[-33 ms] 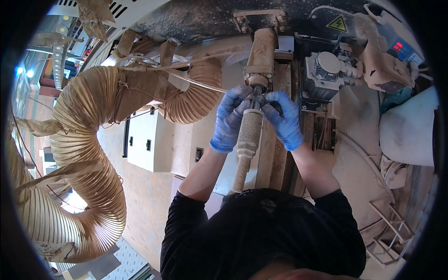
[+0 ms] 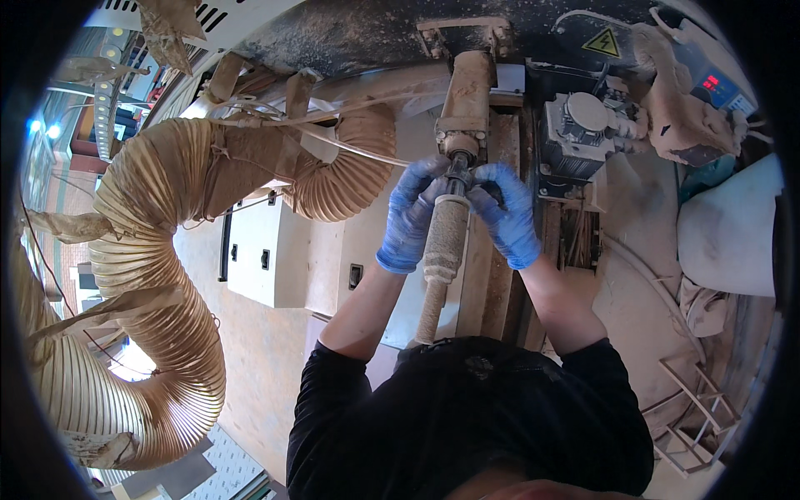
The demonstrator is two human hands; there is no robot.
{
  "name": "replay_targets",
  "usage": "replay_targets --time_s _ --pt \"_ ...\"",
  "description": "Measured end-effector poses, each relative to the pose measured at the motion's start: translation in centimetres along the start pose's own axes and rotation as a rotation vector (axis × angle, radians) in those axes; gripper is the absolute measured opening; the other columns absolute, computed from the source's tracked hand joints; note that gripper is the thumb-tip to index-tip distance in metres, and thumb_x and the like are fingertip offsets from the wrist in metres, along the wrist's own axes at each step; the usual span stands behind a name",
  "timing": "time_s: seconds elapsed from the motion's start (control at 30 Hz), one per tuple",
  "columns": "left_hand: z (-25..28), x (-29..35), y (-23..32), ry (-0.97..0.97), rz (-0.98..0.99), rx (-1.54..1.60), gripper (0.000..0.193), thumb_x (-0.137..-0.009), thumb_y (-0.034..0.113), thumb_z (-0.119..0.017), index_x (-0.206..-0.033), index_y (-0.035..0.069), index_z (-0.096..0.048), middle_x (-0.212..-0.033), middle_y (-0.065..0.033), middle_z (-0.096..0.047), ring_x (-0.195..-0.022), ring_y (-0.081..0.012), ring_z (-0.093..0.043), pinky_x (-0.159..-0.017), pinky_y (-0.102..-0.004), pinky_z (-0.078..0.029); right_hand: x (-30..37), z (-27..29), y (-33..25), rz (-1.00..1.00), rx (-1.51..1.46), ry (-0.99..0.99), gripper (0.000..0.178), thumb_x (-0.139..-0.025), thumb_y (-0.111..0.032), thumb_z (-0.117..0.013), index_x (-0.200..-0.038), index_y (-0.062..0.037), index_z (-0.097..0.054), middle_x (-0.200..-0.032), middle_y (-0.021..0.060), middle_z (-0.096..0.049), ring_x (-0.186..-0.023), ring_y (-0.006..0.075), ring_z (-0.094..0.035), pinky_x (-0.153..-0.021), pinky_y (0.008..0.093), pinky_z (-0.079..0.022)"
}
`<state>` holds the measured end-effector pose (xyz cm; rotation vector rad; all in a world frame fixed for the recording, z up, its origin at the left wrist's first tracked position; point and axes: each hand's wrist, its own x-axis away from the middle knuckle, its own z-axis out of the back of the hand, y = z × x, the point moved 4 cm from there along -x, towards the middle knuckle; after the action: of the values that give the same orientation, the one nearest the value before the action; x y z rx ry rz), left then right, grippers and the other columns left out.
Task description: The person walks through a woodworking shop, adjusts a tool on a CNC machine, and operates the control panel using a keyboard and mouse. They then place a large sheet of material onto the machine bed.
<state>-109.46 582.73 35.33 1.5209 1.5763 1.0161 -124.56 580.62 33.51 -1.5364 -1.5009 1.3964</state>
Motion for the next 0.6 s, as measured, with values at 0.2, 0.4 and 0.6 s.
replay_targets --time_s 0.2,0.4,0.6 --pt "-0.2 -0.2 1.2 -0.080 -0.191 -0.350 0.019 -0.096 0.011 -0.063 -0.113 0.002 -0.063 -0.106 -0.0074 -0.067 -0.094 -0.0108 -0.062 -0.084 -0.0265 -0.052 -0.8 -0.2 -1.8 0.004 0.010 0.005 0.018 -0.091 -0.005 -0.066 -0.108 -0.0049 -0.061 -0.094 0.0018 -0.063 -0.080 0.0073 -0.060 -0.074 0.0230 -0.052" --pt "-0.6 -0.7 1.9 -0.106 -0.334 -0.544 0.021 -0.097 0.012 -0.061 -0.115 0.001 -0.063 -0.107 -0.0075 -0.067 -0.096 -0.0123 -0.062 -0.086 -0.0276 -0.052 -0.4 -0.1 -1.3 0.048 0.143 0.013 0.019 -0.092 -0.009 -0.068 -0.110 -0.0045 -0.062 -0.097 0.0018 -0.063 -0.082 0.0075 -0.059 -0.074 0.0234 -0.051" --pt "-1.1 -0.2 1.7 -0.169 -0.277 -0.473 0.032 -0.095 0.012 -0.064 -0.125 0.002 -0.059 -0.112 -0.0089 -0.065 -0.103 -0.0144 -0.061 -0.091 -0.0287 -0.049 -0.2 -0.9 -1.6 0.081 0.121 0.093 0.023 -0.091 -0.008 -0.068 -0.113 -0.0044 -0.063 -0.099 0.0069 -0.068 -0.085 0.0109 -0.066 -0.073 0.0260 -0.055"
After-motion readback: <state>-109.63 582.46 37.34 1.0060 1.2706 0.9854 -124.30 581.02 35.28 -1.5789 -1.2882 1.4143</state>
